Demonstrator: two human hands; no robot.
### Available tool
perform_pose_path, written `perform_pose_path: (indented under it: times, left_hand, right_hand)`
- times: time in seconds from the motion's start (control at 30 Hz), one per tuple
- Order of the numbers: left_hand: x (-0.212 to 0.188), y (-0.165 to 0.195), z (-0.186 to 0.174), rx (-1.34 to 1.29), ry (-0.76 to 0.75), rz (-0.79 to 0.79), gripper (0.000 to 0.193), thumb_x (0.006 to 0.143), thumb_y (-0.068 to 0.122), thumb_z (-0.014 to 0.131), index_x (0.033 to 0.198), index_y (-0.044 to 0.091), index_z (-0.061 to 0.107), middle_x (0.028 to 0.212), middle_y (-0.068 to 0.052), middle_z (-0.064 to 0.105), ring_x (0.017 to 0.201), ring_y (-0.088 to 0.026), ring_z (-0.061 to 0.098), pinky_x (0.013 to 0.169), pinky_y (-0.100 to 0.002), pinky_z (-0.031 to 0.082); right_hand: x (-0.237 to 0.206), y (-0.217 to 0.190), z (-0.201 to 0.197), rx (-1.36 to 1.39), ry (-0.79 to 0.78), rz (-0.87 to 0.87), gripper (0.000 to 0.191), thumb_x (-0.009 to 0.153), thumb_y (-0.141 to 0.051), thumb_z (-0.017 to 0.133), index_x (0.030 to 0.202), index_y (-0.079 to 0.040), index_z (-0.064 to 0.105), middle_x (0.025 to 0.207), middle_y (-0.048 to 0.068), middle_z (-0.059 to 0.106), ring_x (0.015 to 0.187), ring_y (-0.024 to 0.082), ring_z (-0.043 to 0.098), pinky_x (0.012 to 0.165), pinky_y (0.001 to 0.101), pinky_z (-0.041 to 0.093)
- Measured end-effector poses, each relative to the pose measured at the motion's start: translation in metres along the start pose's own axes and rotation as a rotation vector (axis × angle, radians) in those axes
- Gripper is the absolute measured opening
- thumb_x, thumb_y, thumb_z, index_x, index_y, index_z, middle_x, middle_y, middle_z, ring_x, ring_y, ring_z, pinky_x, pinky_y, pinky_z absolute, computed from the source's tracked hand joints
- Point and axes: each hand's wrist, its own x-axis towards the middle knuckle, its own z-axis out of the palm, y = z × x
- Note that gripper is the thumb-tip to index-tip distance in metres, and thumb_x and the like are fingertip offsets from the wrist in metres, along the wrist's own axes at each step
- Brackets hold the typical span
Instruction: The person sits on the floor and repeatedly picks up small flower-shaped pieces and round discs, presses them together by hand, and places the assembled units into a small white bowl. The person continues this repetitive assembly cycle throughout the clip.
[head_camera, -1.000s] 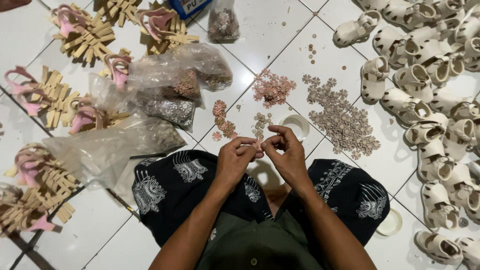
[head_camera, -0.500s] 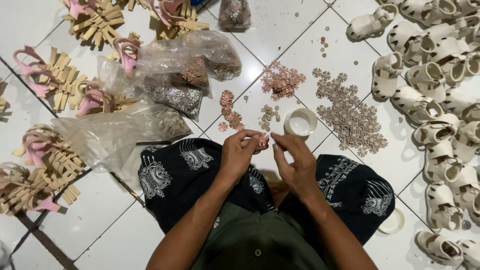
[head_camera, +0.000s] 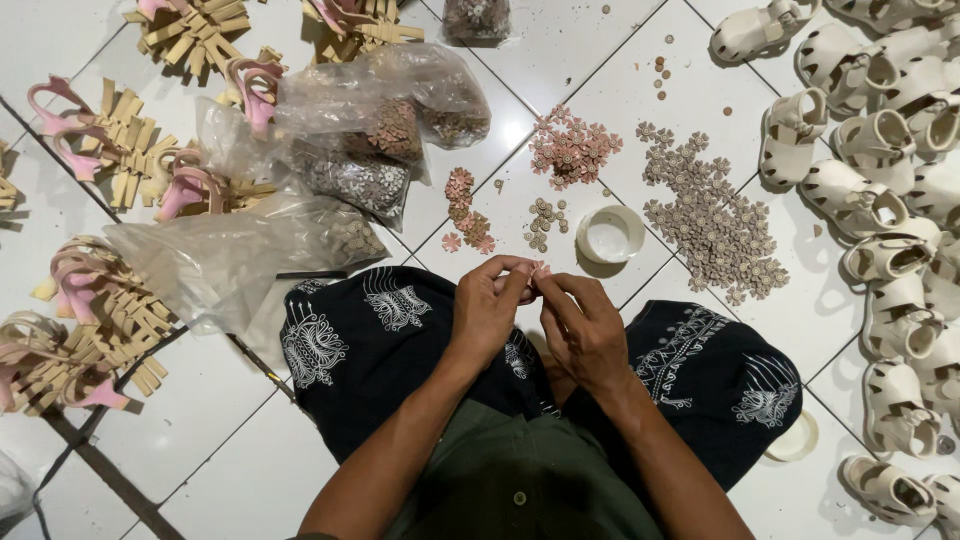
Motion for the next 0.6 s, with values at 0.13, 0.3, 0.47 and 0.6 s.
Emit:
perform_pose_path:
  times: [0.13, 0.3, 0.47, 0.6]
  left_hand:
    - [-0.0003, -0.0021, 0.0008, -0.042, -0.006, 0.010, 0.025, 0.102, 0.017, 0.062, 0.110, -0.004, 0.071, 0.087, -0.011, 0.077, 0.080, -0.014, 0.074, 0.074, -0.025, 0.061]
    - [-0.0007, -0.0038, 0.0007, -0.068, -0.023, 0.028, 0.025, 0.102, 0.018, 0.062, 0.110, -0.004, 0.070, 0.088, -0.010, 0.077, 0.083, -0.013, 0.075, 0.078, -0.026, 0.062]
    - [-0.0034, 0.0009, 0.0024, -0.003, -0.004, 0.041, 0.026, 0.103, 0.019, 0.062, 0.110, -0.004, 0.070, 0.088, -0.011, 0.078, 0.082, -0.013, 0.074, 0.076, -0.025, 0.061]
    - [-0.0069, 0.0049, 0.0044, 0.058, 0.020, 0.045, 0.026, 0.103, 0.019, 0.062, 0.110, -0.004, 0.072, 0.087, -0.012, 0.079, 0.080, -0.013, 0.073, 0.073, -0.025, 0.059]
  right_hand:
    - [0.0010, -0.0014, -0.0012, -0.006, 0.000, 0.005, 0.050, 0.083, 0.008, 0.073, 0.131, -0.003, 0.066, 0.112, 0.011, 0.065, 0.096, 0.028, 0.066, 0.081, 0.0375, 0.056]
    - [0.0020, -0.0026, -0.0020, -0.004, -0.004, 0.012, 0.050, 0.083, 0.007, 0.074, 0.131, -0.003, 0.065, 0.111, 0.011, 0.065, 0.096, 0.027, 0.066, 0.081, 0.0373, 0.056]
    - [0.0033, -0.0026, -0.0030, -0.029, -0.029, -0.008, 0.052, 0.082, 0.007, 0.075, 0.132, -0.001, 0.065, 0.110, 0.012, 0.065, 0.095, 0.028, 0.065, 0.081, 0.0380, 0.056]
    - [0.0000, -0.0002, -0.0011, -0.058, -0.045, -0.026, 0.051, 0.082, 0.007, 0.074, 0.131, 0.000, 0.065, 0.111, 0.012, 0.065, 0.096, 0.028, 0.066, 0.081, 0.0379, 0.057]
